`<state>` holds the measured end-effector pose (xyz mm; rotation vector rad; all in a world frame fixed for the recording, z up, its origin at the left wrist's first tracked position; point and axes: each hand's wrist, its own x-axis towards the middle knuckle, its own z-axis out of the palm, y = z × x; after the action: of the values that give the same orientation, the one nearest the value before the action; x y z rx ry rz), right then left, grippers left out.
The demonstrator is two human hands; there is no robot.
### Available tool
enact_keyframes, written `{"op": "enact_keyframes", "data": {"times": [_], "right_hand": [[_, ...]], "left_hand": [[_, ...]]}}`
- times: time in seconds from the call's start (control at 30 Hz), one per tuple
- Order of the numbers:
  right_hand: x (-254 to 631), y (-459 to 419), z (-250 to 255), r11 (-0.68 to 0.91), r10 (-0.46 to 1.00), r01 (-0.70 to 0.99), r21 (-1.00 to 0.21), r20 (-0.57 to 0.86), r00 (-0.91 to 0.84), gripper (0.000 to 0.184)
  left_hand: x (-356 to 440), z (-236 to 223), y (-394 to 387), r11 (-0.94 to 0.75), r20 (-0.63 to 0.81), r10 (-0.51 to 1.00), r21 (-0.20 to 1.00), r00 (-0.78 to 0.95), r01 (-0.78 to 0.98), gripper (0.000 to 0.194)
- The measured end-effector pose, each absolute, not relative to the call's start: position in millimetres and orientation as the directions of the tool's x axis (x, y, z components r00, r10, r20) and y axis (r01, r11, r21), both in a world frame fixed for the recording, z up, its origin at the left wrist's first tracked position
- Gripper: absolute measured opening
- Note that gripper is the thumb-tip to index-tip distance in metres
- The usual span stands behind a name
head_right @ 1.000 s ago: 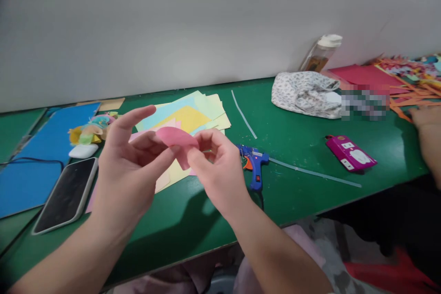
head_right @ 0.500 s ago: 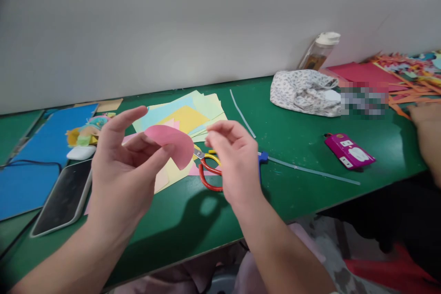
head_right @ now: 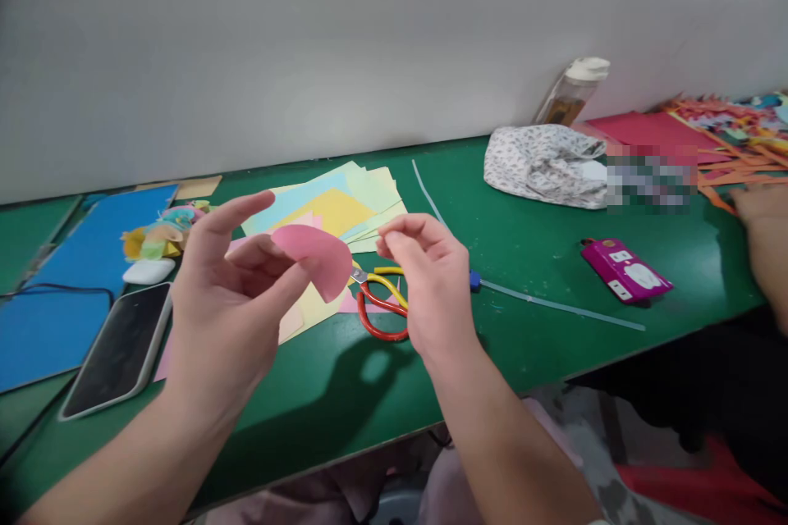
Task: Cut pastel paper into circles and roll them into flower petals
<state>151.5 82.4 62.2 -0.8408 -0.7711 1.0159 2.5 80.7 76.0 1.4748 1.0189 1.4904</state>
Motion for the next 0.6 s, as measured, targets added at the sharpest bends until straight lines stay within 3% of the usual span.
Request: {"op": "enact_keyframes", "data": {"times": [0.13, 0.23, 0.6], "right_hand": [[149.7, 75.8, 66.4, 0.258, 0.963, -0.24, -0.936, 0.227, 0.148, 0.009], [144.7, 72.0, 67.8, 0.24, 0.969, -0.188, -0.953, 0.221, 0.113, 0.009], [136.1, 75.8, 62.6, 0.147, 0.977, -0.365, -0.919, 0.079, 0.196, 0.015]], "left_hand": [[2.4, 76.8, 80.4, -0.351, 0.352, 0.936, 0.936, 0.018, -0.036, 0.05], [2.9, 78.8, 77.9, -0.355, 0.356, 0.935, 0.935, 0.014, -0.018, 0.05], [7.7, 78.4, 73.2, -0.439, 0.441, 0.898, 0.894, -0.004, 0.089, 0.051]]}}
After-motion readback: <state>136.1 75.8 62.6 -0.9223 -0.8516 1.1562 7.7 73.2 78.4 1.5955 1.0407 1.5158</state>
